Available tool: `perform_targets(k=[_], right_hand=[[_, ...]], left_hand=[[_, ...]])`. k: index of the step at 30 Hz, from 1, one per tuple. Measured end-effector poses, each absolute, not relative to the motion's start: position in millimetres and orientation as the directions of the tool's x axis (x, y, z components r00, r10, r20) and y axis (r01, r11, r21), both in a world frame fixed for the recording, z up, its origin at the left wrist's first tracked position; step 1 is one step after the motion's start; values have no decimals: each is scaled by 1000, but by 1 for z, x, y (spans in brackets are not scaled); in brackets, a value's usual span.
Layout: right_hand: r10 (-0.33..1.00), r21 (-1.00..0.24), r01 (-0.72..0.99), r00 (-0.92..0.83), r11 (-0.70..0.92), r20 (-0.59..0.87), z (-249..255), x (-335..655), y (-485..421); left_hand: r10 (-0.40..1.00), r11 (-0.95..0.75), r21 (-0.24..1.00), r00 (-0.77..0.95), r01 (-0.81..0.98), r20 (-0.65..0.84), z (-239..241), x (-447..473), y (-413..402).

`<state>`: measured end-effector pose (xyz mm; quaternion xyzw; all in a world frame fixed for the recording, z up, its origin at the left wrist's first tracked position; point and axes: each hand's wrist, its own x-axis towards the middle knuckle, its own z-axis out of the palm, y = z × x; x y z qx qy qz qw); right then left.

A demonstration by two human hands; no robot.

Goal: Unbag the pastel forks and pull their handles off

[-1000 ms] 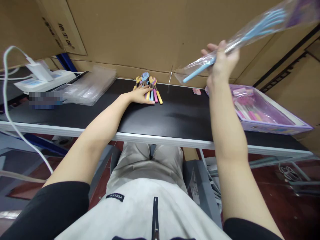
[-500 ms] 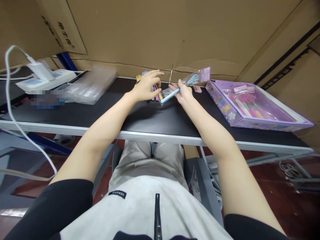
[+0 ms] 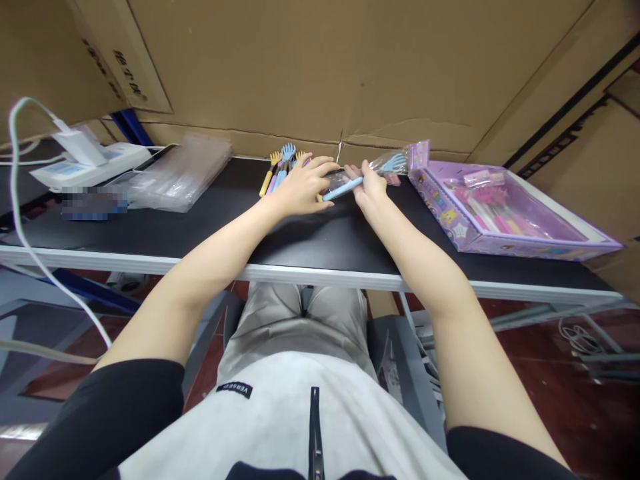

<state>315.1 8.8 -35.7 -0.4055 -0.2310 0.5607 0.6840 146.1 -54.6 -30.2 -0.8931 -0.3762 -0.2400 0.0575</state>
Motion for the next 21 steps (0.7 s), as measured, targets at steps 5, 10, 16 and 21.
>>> perform_targets(k=[5,10,16,21], right_hand=[[954,-804,-593,265,49,-138,-31,310,5],[955,-794,-606,263,53,-137,-28,327,16],[920,-839,-528,379,129,-97,-28,367,42],[888,-882,-442,456,166,-61,-24,394,51]], left_hand=[[663,-685,96,564,722,492,-35,144,-46],[707,-640,163,492,751,508,-32,132,-40],[735,-581,180,416,794,536,-26,116,-35],[732,-569,184,391,801,558,-20,108,-35]])
